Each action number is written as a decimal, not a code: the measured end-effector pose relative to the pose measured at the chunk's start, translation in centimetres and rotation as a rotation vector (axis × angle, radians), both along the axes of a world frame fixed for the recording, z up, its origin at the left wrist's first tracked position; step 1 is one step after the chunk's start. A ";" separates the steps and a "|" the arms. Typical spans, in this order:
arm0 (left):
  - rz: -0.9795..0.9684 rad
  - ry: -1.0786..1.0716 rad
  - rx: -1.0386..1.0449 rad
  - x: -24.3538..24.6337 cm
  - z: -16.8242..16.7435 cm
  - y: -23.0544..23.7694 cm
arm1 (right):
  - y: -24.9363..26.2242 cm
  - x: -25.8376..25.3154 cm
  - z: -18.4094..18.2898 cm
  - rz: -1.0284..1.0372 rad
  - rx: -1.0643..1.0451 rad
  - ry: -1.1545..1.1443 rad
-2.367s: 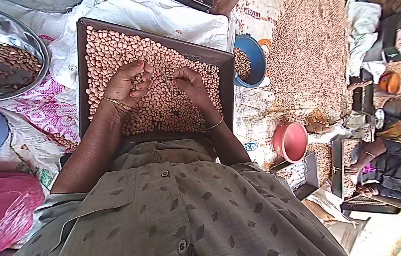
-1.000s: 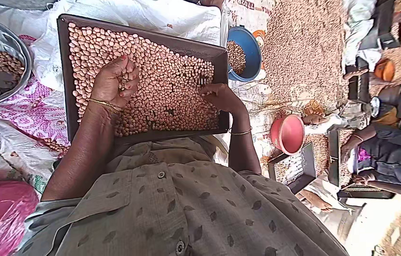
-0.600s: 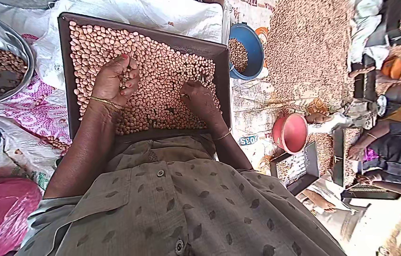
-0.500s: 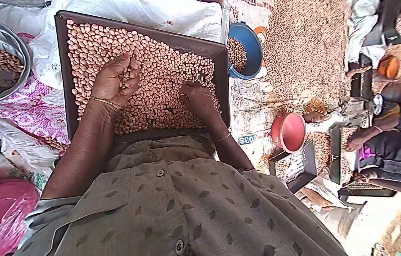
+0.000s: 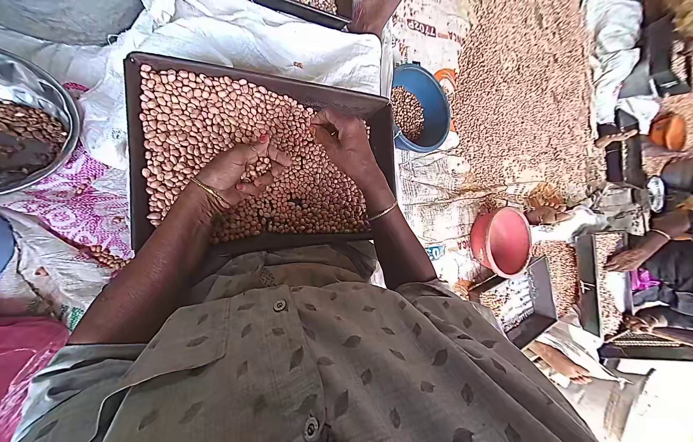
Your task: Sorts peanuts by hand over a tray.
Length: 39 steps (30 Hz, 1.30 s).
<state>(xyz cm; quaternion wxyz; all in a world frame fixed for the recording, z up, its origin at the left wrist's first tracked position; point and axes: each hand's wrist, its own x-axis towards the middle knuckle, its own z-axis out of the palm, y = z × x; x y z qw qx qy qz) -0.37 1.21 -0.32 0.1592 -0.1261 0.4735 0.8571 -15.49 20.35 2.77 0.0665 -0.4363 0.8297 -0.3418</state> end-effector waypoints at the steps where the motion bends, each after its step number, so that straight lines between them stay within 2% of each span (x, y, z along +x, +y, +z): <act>1: 0.048 0.006 0.029 0.1 0.0 -0.1 | -0.3 -1.1 -0.7 -0.048 0.129 0.067; 4: 0.238 0.021 0.103 0.2 0.3 -0.8 | -1.6 -1.2 -3.0 -0.167 0.446 0.141; 7: 0.358 0.042 0.119 0.2 0.2 -1.2 | -2.7 1.0 -2.9 -0.277 0.588 0.178; 10: 0.369 0.052 0.115 0.2 0.2 -1.2 | -3.0 1.2 -2.9 -0.304 0.617 0.219; 12: 0.365 0.021 0.080 0.2 0.3 -1.0 | -2.6 0.8 -3.1 -0.314 0.541 0.229; 14: 0.343 -0.018 -0.002 0.2 0.5 -0.8 | -2.1 1.0 -2.3 -0.280 0.303 0.221; 16: 0.301 -0.045 -0.074 0.1 0.5 -0.7 | -2.2 2.2 -0.9 -0.131 -0.041 0.181; 18: 0.256 -0.044 -0.066 0.2 0.4 -0.6 | -3.0 3.9 0.3 0.057 -0.209 0.116; 20: 0.245 -0.004 0.002 0.0 0.6 -0.6 | -4.1 4.0 0.3 0.097 -0.171 0.148; 22: 0.293 0.036 0.090 0.2 0.4 -0.8 | -4.6 2.6 -0.7 0.059 -0.048 0.211; 27: 0.517 0.112 0.192 0.5 0.2 -1.7 | -2.7 -0.7 -3.0 0.066 0.430 0.213; 30: 0.525 0.138 0.190 0.4 0.2 -1.6 | 0.4 -1.9 -3.3 -0.025 0.474 0.198; 33: 0.509 0.165 0.213 0.4 0.2 -1.6 | 3.6 -2.1 -2.0 -0.098 0.558 0.049; 37: 0.517 0.168 0.220 0.4 0.2 -1.6 | 6.6 -1.6 -0.2 0.144 0.452 -0.215; 39: 0.525 0.171 0.210 0.4 0.2 -1.5 | 5.8 -0.9 0.9 0.178 0.390 -0.208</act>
